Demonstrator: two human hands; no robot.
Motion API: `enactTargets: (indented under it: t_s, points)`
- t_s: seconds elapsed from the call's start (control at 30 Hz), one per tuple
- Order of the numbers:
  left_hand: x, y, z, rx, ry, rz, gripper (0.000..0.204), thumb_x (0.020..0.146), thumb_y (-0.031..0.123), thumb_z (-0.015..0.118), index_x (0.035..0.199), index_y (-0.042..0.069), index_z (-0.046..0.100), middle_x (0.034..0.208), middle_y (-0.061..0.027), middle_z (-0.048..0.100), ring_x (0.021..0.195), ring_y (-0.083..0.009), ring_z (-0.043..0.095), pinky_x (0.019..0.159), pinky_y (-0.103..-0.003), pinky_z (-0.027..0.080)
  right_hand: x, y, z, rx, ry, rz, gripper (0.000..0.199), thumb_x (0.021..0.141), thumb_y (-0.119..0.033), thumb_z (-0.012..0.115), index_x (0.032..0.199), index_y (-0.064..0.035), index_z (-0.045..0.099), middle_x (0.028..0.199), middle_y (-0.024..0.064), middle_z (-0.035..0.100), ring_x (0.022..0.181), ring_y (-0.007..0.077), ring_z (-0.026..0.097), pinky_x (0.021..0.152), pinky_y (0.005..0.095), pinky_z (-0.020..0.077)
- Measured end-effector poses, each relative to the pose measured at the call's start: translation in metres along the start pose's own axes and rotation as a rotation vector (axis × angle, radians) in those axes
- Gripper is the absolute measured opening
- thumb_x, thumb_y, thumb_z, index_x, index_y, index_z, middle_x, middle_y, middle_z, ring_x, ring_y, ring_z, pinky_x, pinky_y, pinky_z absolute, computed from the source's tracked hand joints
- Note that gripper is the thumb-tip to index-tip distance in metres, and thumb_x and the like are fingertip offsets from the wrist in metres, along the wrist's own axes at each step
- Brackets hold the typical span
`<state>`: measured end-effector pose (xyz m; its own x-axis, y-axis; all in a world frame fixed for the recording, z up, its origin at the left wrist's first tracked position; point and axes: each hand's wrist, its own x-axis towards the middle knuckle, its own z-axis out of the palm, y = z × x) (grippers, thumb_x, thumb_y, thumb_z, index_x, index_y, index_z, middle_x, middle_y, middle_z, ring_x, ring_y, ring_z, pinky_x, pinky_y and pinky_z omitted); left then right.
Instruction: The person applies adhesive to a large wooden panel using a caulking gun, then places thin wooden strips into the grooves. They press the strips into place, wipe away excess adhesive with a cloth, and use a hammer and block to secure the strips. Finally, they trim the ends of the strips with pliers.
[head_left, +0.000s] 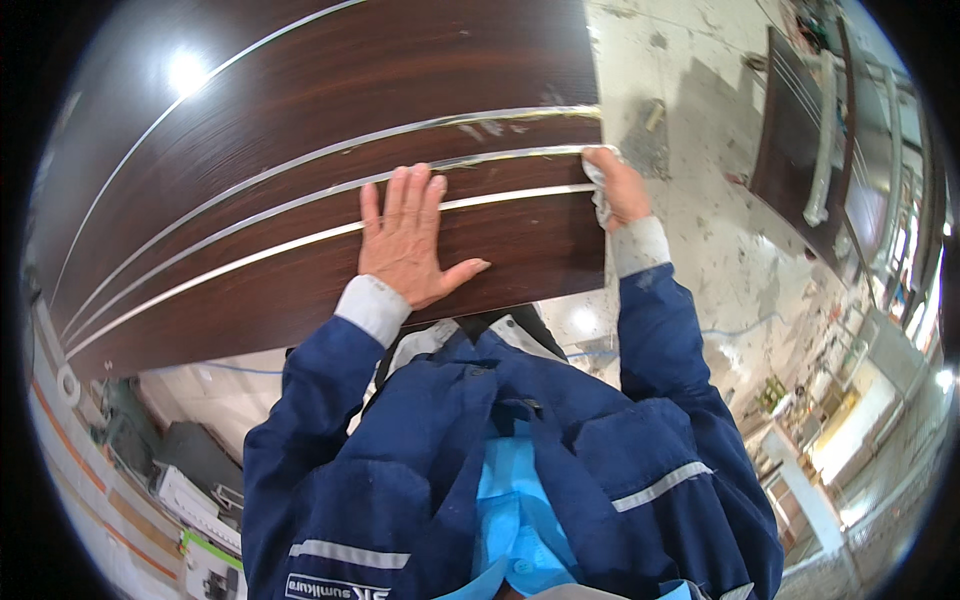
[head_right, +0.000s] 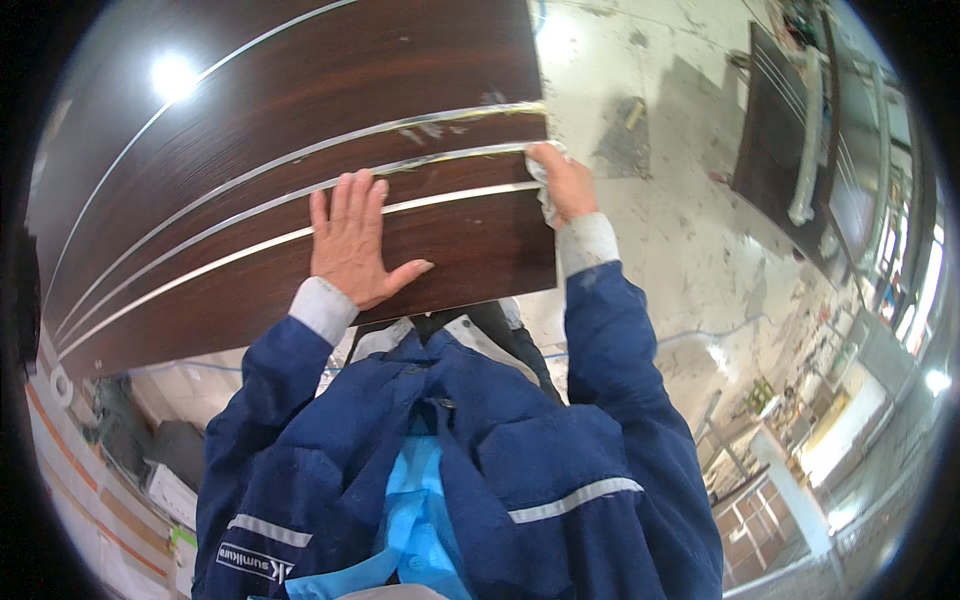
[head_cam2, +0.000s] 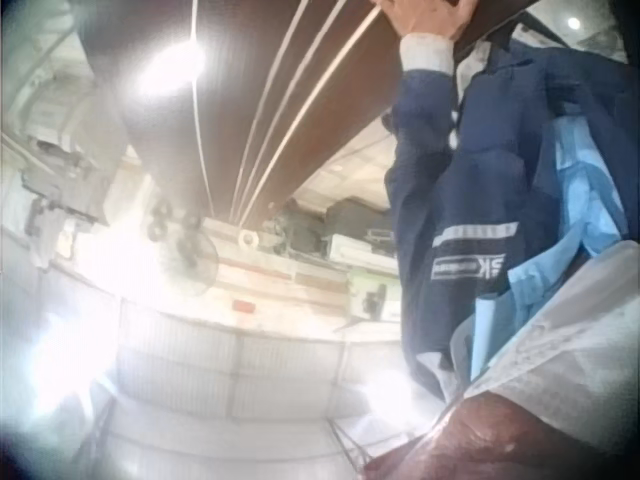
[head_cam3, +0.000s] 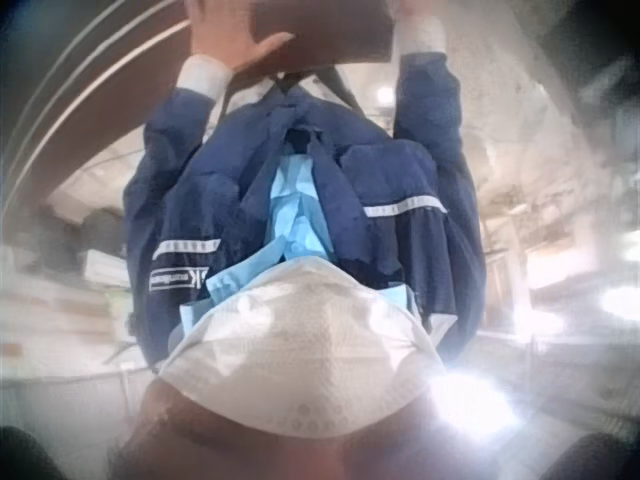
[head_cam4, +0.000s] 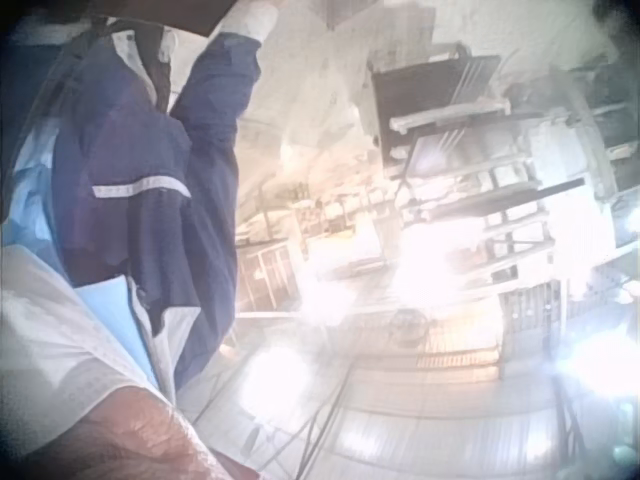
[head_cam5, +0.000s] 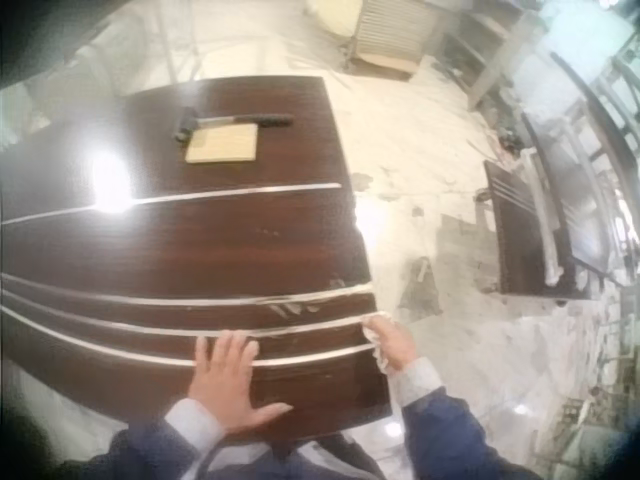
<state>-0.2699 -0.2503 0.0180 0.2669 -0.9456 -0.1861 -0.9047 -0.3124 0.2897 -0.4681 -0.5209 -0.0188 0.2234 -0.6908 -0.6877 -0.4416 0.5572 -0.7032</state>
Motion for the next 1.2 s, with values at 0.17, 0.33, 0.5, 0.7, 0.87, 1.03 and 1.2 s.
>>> enactTargets:
  t_s: [0.17,0.33,0.5,0.7,0.87,1.03,1.2]
  points:
    - [0.000,0.000,0.001,-0.036,0.085,0.022,0.123,0.084,0.088,0.056,0.164,-0.001,0.029,0.173,-0.0242,0.022,0.163,-0.0402,0.011,0.129,-0.063,0.000,-0.007,0.019,-0.010,0.027,-0.018,-0.267,0.043,0.096,-0.041,0.074,0.122,-0.0057,0.076,0.102,0.0006,0.072,0.087,0.0106,0.061,0.074,0.0282,0.0469]
    - [-0.007,-0.008,0.008,-0.128,0.101,0.037,0.119,0.089,0.089,0.047,0.166,0.000,0.026,0.175,-0.0244,0.015,0.164,-0.0395,0.005,0.130,-0.059,-0.004,-0.002,0.036,-0.038,0.211,0.312,-0.378,0.032,0.103,-0.019,0.068,0.127,0.0015,0.068,0.113,0.0093,0.072,0.103,0.0185,0.068,0.089,0.0337,0.0556]
    - [-0.028,-0.027,-0.002,-0.065,0.215,-0.088,0.120,0.090,0.087,0.048,0.167,-0.002,0.021,0.175,-0.0269,0.008,0.164,-0.0400,0.000,0.130,-0.058,-0.006,-0.022,0.033,-0.070,0.162,0.312,-0.371,0.027,0.105,-0.028,0.068,0.110,-0.0013,0.071,0.095,0.0032,0.071,0.086,0.0152,0.066,0.076,0.0342,0.0532]
    - [-0.062,-0.086,-0.018,0.063,0.140,-0.395,0.118,0.094,0.085,0.044,0.168,-0.002,0.015,0.176,-0.0274,0.006,0.164,-0.0403,-0.002,0.130,-0.058,-0.005,-0.075,0.009,-0.030,0.169,0.402,-0.330,0.028,0.105,-0.034,0.067,0.089,-0.0113,0.064,0.075,-0.0004,0.063,0.067,0.0123,0.061,0.061,0.0332,0.0502]
    - [-0.070,-0.105,-0.013,0.125,0.023,-0.361,0.118,0.093,0.090,0.034,0.169,0.002,0.015,0.176,-0.0238,0.008,0.165,-0.0378,-0.002,0.131,-0.056,-0.004,-0.110,-0.003,0.054,0.190,0.080,-0.354,0.030,0.099,-0.034,0.077,0.090,-0.0151,0.057,0.063,-0.0018,0.058,0.048,0.0106,0.054,0.044,0.0290,0.0443]
    - [-0.068,-0.105,-0.011,0.101,0.095,-0.343,0.117,0.092,0.090,0.035,0.169,0.003,0.016,0.177,-0.0213,0.009,0.165,-0.0355,-0.001,0.132,-0.056,-0.002,-0.117,-0.002,0.160,-0.188,-0.041,-0.656,0.031,0.105,-0.026,0.054,0.120,0.0002,0.059,0.110,0.0169,0.061,0.106,0.0292,0.060,0.097,0.0454,0.0470]
    - [-0.069,-0.104,-0.019,0.106,0.058,-0.353,0.115,0.093,0.085,0.043,0.169,0.003,0.016,0.177,-0.0203,0.011,0.165,-0.0351,0.002,0.131,-0.056,-0.001,-0.124,-0.002,0.257,-0.767,-0.021,-1.356,0.037,0.093,-0.013,0.065,0.130,-0.0119,0.067,0.128,0.0183,0.063,0.119,0.0381,0.060,0.102,0.0511,0.0493]
